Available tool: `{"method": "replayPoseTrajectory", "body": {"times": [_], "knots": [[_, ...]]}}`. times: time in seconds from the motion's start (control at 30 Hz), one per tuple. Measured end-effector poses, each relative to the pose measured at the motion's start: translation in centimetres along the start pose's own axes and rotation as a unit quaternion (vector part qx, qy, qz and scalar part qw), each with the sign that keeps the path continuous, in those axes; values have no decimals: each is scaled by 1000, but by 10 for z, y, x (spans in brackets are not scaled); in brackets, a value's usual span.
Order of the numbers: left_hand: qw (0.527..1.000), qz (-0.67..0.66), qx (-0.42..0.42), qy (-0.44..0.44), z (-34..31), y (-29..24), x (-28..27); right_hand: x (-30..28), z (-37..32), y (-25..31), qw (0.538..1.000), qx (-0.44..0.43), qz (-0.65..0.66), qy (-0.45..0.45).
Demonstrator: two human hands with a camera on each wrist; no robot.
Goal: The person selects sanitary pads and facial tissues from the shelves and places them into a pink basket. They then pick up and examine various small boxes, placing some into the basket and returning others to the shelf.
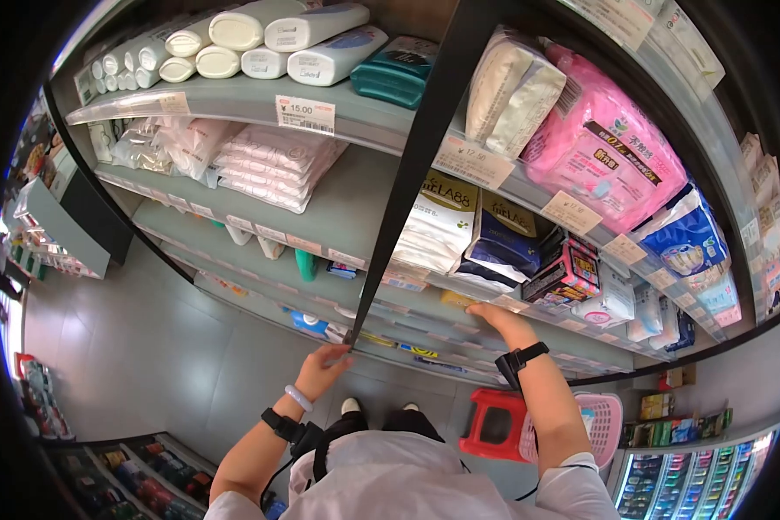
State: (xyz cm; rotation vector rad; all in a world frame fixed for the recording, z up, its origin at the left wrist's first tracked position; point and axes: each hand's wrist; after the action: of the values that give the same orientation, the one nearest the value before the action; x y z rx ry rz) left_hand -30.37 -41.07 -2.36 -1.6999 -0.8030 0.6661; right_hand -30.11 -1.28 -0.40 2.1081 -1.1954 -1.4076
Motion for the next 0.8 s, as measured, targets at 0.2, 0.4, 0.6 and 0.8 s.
{"method": "replayPoseTrajectory", "body": {"times": [0.2, 0.4, 0.6, 0.8], "knots": [[1000, 18, -8, 1, 2, 7, -4, 3, 5, -8, 998, -31, -60, -10], [1000, -4, -31, -2, 1, 3, -6, 6, 7, -5, 989, -64, -131, -21], [999, 8, -28, 28, 11, 9, 9, 9, 9, 2, 979, -71, -184, -53], [989, -32, -55, 134, 38, 11, 63, 15, -92, 25, 871, -253, -262, -331]]}}
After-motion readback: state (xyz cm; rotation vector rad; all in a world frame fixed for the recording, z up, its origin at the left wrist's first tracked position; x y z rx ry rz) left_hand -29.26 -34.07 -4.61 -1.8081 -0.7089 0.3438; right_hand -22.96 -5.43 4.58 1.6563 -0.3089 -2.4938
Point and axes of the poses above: each hand's wrist, its own z-axis towards the middle knuckle, its own x-axis out of the palm, y = z × x, and after that the axes turned 10 degrees about y, right-handed
